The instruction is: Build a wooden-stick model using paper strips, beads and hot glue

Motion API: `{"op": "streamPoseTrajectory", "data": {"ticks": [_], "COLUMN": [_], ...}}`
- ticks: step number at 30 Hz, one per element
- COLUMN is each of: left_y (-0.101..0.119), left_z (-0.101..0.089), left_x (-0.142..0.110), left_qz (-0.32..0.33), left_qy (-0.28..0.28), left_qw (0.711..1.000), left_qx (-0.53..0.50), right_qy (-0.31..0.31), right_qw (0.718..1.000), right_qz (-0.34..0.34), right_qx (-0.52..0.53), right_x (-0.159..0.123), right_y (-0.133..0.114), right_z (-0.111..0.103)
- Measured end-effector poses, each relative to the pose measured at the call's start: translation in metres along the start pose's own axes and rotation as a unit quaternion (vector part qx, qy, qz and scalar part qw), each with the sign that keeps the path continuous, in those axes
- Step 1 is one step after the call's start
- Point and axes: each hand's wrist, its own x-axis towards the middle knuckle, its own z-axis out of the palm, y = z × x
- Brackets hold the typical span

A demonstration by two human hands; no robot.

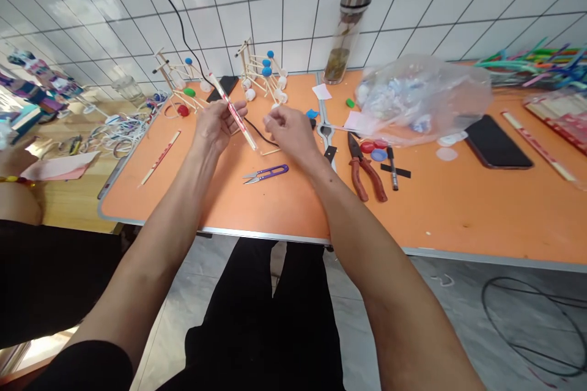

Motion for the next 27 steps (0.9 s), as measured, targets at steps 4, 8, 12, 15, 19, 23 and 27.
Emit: {"op": "streamPoseTrajectory", "data": {"ticks": [4, 8, 12, 15, 19, 23, 27], "left_y": [-0.01, -0.014, -0.012, -0.009, -0.014, -0.021, -0.023], "left_z": [0.006, 0.007, 0.003, -0.004, -0.005, 0.001, 0.011], "left_x": [-0.007, -0.011, -0.004, 0.0, -0.003, -0.009, -0.02], "left_qz": [-0.01, -0.034, -0.039, -0.029, -0.019, -0.014, -0.015], "left_qy": [0.03, 0.025, 0.041, 0.064, 0.055, 0.026, 0.011], "left_qw": [0.991, 0.983, 0.98, 0.978, 0.981, 0.985, 0.987], "left_qx": [-0.131, -0.179, -0.191, -0.195, -0.185, -0.167, -0.159], "right_qy": [-0.112, -0.125, -0.111, -0.12, -0.091, -0.055, -0.049], "right_qw": [0.993, 0.991, 0.99, 0.989, 0.99, 0.992, 0.994], "right_qz": [0.014, 0.027, 0.025, 0.017, -0.005, -0.012, -0.014], "right_qx": [-0.032, -0.048, -0.087, -0.088, -0.108, -0.113, -0.097], "right_x": [-0.013, -0.017, -0.015, -0.015, -0.014, -0.013, -0.014], "right_y": [-0.018, -0.026, -0.026, -0.025, -0.022, -0.019, -0.022], "right_z": [0.014, 0.015, 0.013, 0.015, 0.016, 0.013, 0.015]}}
